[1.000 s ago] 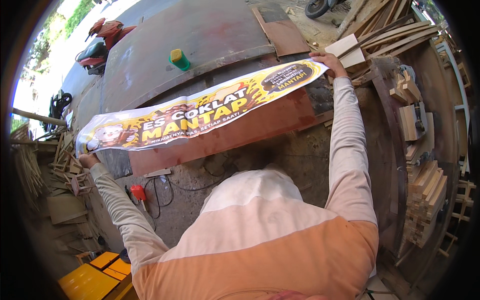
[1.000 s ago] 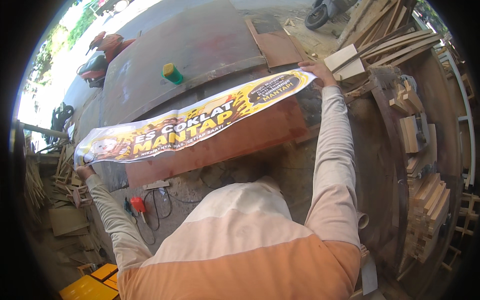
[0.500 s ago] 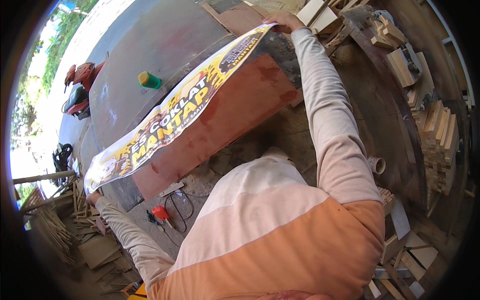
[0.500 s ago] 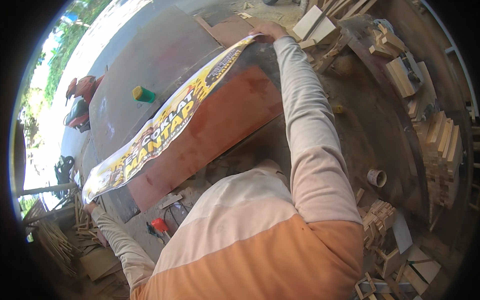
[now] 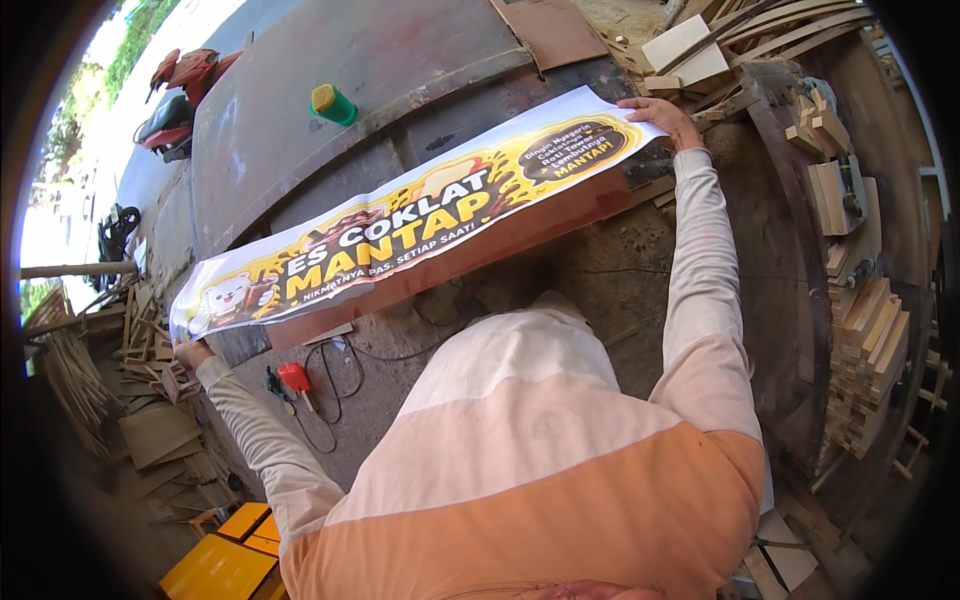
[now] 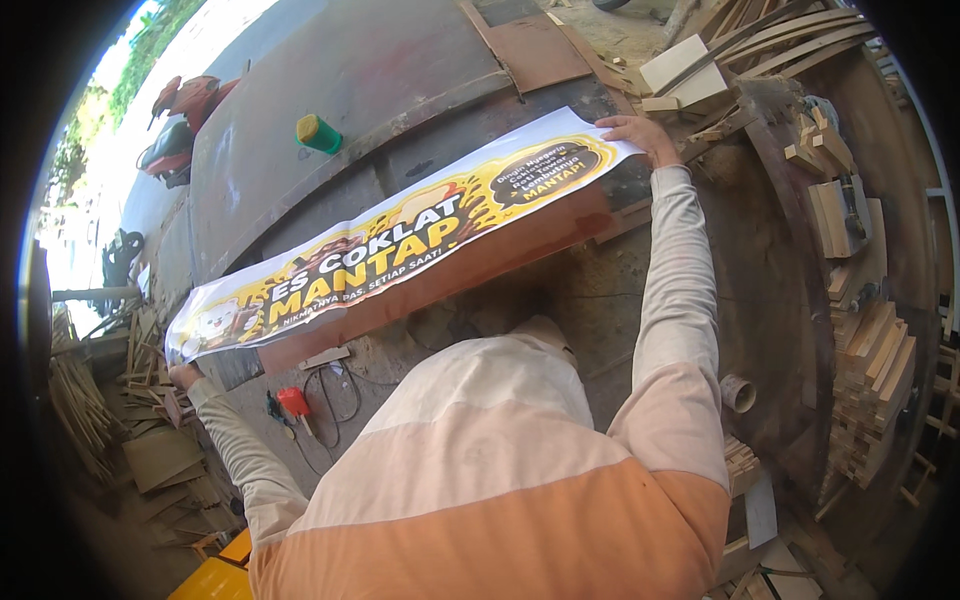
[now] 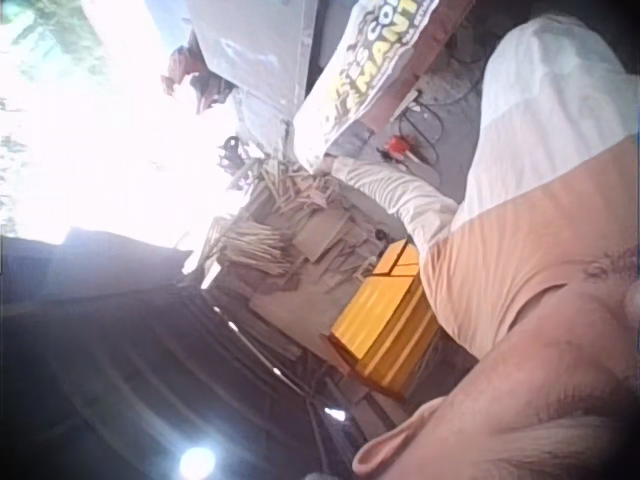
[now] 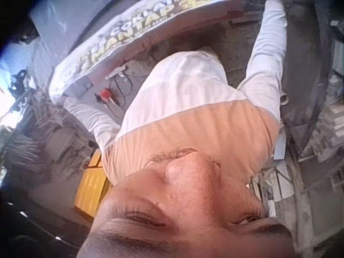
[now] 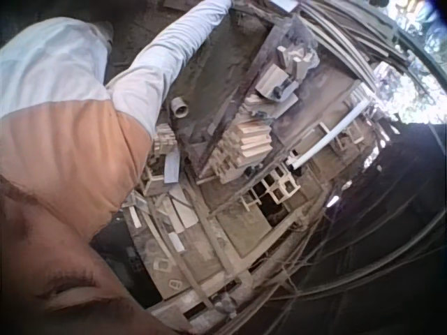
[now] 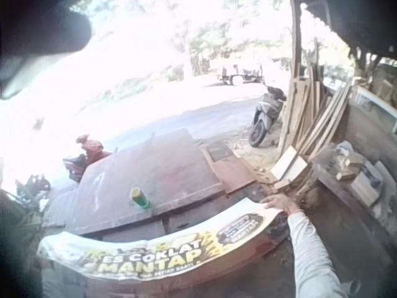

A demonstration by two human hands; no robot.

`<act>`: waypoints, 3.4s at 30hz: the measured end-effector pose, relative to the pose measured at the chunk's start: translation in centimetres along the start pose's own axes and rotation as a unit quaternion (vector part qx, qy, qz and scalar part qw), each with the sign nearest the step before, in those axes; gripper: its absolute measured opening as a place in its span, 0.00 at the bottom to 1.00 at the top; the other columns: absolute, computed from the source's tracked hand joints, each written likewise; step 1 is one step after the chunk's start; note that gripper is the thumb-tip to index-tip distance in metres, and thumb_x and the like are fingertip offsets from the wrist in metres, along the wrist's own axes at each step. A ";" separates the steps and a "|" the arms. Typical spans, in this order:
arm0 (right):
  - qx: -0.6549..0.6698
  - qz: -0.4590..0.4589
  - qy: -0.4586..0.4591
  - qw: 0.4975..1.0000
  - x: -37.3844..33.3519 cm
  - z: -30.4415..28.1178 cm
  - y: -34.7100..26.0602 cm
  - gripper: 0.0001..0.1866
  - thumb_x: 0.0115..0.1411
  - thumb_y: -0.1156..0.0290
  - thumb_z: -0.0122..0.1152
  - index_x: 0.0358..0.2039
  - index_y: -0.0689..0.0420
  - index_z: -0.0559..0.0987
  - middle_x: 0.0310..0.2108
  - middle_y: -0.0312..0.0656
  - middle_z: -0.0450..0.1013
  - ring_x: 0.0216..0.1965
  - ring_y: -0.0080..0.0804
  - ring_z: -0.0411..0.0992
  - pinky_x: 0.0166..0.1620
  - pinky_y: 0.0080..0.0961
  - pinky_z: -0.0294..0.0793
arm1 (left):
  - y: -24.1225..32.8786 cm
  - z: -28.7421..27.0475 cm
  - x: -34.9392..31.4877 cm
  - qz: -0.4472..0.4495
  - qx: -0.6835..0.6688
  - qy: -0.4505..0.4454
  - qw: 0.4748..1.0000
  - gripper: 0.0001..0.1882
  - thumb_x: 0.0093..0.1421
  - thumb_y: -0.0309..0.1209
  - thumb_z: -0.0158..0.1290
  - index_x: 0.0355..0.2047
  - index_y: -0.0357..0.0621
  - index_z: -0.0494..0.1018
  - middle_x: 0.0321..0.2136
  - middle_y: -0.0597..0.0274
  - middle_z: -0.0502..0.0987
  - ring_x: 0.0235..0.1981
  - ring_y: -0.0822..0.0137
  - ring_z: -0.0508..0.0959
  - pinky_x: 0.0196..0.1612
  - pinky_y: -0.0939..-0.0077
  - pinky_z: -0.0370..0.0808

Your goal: The person aligns and smooths a large printed advertisement banner on a flat wooden surface by hand.

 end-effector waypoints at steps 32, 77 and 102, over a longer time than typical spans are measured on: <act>-0.145 -0.105 0.203 0.963 -3.1 0.1 12.4 0.16 0.49 0.79 0.69 0.39 0.65 0.79 0.31 0.39 0.78 0.30 0.22 0.73 0.36 0.20 0.73 | 6.0 7.7 -7.4 0.326 0.440 0.027 0.836 0.27 0.50 0.17 0.41 0.52 0.15 0.66 0.49 0.27 0.72 0.52 0.42 0.74 0.57 0.62 0.69; -0.165 -0.077 0.310 0.933 -5.7 -0.6 13.1 0.08 0.53 0.74 0.67 0.33 0.62 0.80 0.26 0.32 0.75 0.27 0.19 0.70 0.32 0.19 0.69 | -6.8 3.0 -10.7 -0.134 -0.236 0.160 0.949 0.21 0.66 0.37 0.48 0.50 0.29 0.68 0.48 0.48 0.74 0.46 0.55 0.77 0.52 0.59 0.75; 0.139 0.002 0.218 0.966 4.8 -10.9 -2.6 0.08 0.54 0.77 0.64 0.34 0.64 0.77 0.29 0.45 0.79 0.26 0.35 0.79 0.27 0.26 0.82 | -0.6 7.3 -0.2 -0.141 -0.125 0.249 0.950 0.15 0.53 0.26 0.56 0.35 0.22 0.74 0.36 0.47 0.78 0.31 0.53 0.82 0.30 0.60 0.79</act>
Point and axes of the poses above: each hand's wrist, its own x-axis towards the middle knuckle, its own z-axis out of the palm, y = z × x, the point moved 3 cm from there along x, towards the middle knuckle
